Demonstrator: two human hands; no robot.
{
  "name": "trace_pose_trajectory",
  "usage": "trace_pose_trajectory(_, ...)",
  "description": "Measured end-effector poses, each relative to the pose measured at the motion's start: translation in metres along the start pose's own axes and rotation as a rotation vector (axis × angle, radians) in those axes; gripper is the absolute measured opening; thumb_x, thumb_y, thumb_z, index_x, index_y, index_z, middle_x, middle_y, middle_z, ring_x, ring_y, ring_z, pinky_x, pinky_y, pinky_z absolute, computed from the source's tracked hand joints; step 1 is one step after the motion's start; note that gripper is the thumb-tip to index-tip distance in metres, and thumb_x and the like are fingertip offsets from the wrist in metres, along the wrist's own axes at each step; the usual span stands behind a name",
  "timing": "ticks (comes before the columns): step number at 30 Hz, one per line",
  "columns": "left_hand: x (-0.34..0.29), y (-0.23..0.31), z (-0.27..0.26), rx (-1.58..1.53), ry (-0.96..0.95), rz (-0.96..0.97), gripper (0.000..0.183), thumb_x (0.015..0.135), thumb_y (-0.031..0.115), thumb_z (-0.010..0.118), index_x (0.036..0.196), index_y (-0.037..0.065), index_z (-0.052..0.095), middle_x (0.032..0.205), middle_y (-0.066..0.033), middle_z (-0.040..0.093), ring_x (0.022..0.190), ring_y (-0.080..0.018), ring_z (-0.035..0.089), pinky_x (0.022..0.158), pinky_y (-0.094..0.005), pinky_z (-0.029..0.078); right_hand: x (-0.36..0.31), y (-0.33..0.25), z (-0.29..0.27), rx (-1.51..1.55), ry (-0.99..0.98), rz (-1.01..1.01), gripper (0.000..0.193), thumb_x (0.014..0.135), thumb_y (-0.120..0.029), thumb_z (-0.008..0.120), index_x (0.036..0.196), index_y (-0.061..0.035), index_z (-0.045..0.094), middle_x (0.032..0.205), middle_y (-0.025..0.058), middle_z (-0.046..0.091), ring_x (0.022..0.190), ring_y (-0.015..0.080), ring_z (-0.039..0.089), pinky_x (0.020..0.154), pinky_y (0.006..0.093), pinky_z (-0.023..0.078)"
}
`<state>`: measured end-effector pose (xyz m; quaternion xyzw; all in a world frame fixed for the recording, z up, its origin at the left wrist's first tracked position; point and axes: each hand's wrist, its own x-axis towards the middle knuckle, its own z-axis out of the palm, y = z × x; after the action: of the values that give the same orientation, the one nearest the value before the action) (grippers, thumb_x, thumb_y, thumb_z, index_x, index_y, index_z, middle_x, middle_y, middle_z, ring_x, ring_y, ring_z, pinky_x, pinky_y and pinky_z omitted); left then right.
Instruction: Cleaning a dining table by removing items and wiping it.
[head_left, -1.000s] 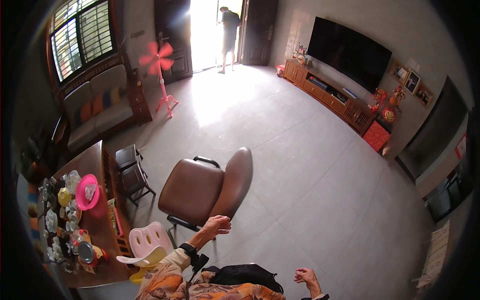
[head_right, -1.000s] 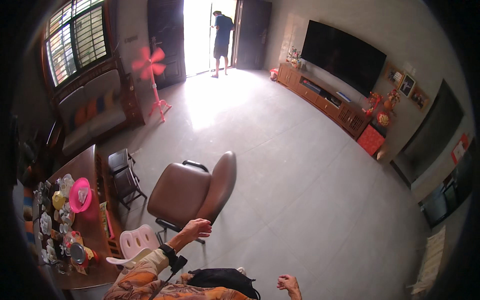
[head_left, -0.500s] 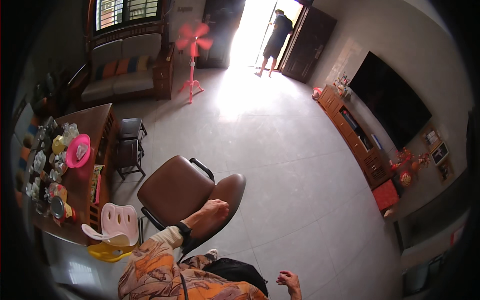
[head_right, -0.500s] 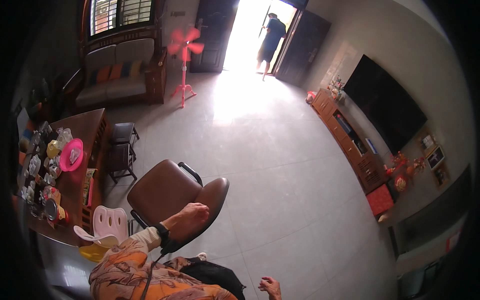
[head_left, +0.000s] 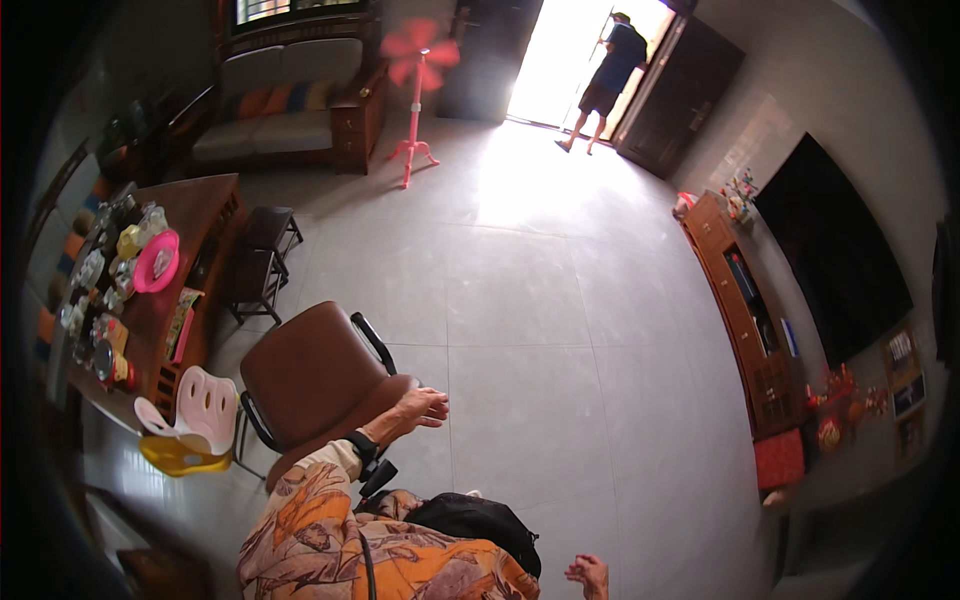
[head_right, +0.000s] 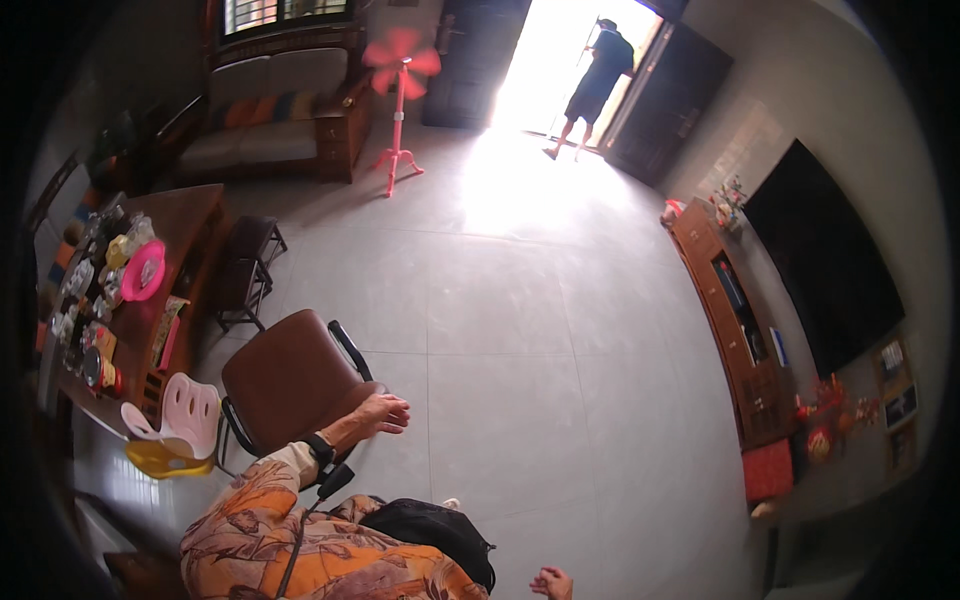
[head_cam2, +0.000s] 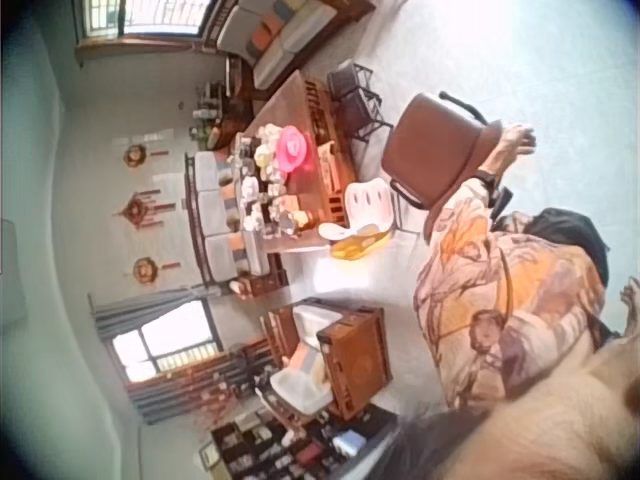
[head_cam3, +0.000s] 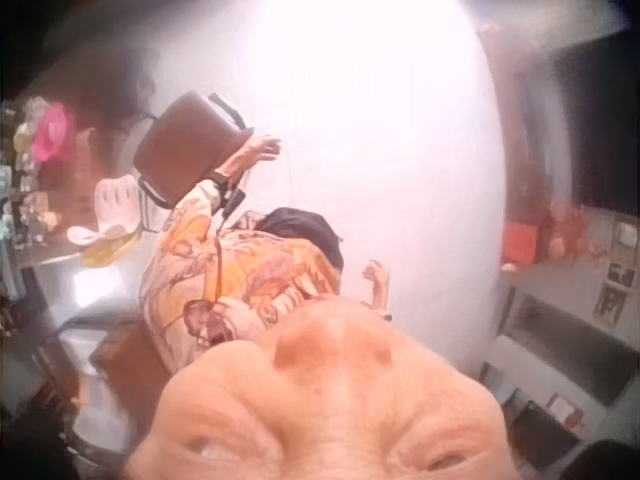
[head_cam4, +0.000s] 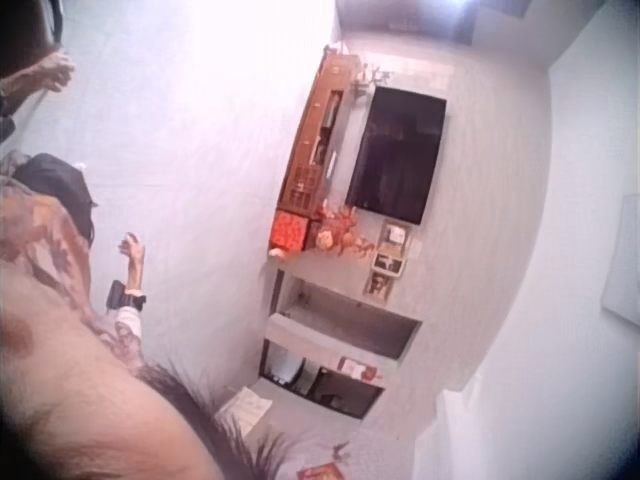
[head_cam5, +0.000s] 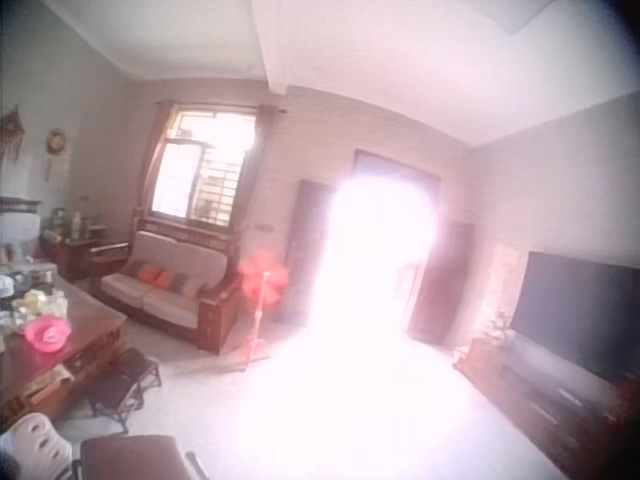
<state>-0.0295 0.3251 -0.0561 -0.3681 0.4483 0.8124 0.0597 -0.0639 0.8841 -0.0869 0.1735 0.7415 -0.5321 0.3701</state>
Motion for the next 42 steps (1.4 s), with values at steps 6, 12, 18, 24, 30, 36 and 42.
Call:
trace_pose_trajectory(6,0.007,0.024,0.008,-0.116,0.230,0.029,0.019,0.086,0.024,0.055,0.091,0.006,0.054,0.079,-0.0080,0.059,0.073,-0.0208,0.059,0.067,-0.0372,0.051,0.131,-0.213,0.022,-0.178,-0.206,-0.210,0.027,0.076,-0.009,0.057,0.099,0.0057,0.056,0.073,0.0124,0.060,0.060,0.0198,0.061,0.051,0.0283,0.051)
trace_pose_trajectory(12,0.041,0.056,-0.009,-0.346,0.414,0.103,0.014,0.084,0.019,0.055,0.089,0.006,0.055,0.079,-0.0090,0.058,0.072,-0.0216,0.059,0.063,-0.0369,0.052,0.224,-0.371,0.137,-0.480,-0.517,-0.394,0.029,0.081,-0.018,0.058,0.102,0.0018,0.057,0.079,0.0096,0.061,0.069,0.0176,0.061,0.061,0.0268,0.050)
trace_pose_trajectory(18,0.146,0.127,-0.031,-0.494,0.454,0.138,0.016,0.086,0.020,0.052,0.083,0.005,0.056,0.078,-0.0087,0.060,0.072,-0.0214,0.060,0.065,-0.0371,0.051,0.293,-0.451,0.166,-0.789,-0.669,-0.392,0.027,0.082,-0.018,0.059,0.104,-0.0042,0.060,0.081,0.0052,0.062,0.070,0.0119,0.058,0.062,0.0250,0.048)
trace_pose_trajectory(24,0.257,0.268,0.029,-0.372,0.314,0.251,0.018,0.085,0.022,0.054,0.089,0.004,0.055,0.081,-0.0091,0.060,0.074,-0.0218,0.059,0.066,-0.0362,0.051,0.365,-0.508,0.099,-0.522,-0.487,-0.187,0.028,0.081,-0.018,0.060,0.102,0.0010,0.059,0.080,0.0119,0.063,0.068,0.0192,0.062,0.059,0.0280,0.051)
trace_pose_trajectory(30,0.349,0.350,0.071,-0.407,0.312,0.248,0.016,0.085,0.022,0.054,0.086,0.006,0.056,0.079,-0.0077,0.060,0.074,-0.0201,0.059,0.065,-0.0360,0.051,0.466,-0.599,0.069,-0.601,-0.461,-0.038,0.029,0.079,-0.017,0.060,0.101,0.0030,0.059,0.076,0.0131,0.062,0.064,0.0235,0.063,0.057,0.0307,0.052)
trace_pose_trajectory(36,0.388,0.366,0.023,-0.643,0.530,0.272,0.025,0.084,0.032,0.057,0.090,0.008,0.054,0.082,-0.0049,0.058,0.074,-0.0193,0.058,0.064,-0.0363,0.050,0.587,-0.762,0.141,-0.628,-0.547,-0.243,0.033,0.076,-0.023,0.061,0.096,0.0025,0.060,0.071,0.0113,0.060,0.059,0.0217,0.061,0.052,0.0306,0.051)
trace_pose_trajectory(42,0.365,0.353,-0.051,-0.882,1.053,0.380,0.055,0.084,0.041,0.055,0.124,0.007,0.039,0.123,-0.0140,0.044,0.107,-0.0282,0.046,0.078,-0.0458,0.044,0.630,-0.868,0.302,-0.689,-0.772,-0.597,0.032,0.079,-0.026,0.060,0.098,0.0005,0.059,0.070,0.0072,0.059,0.058,0.0167,0.058,0.050,0.0263,0.046)
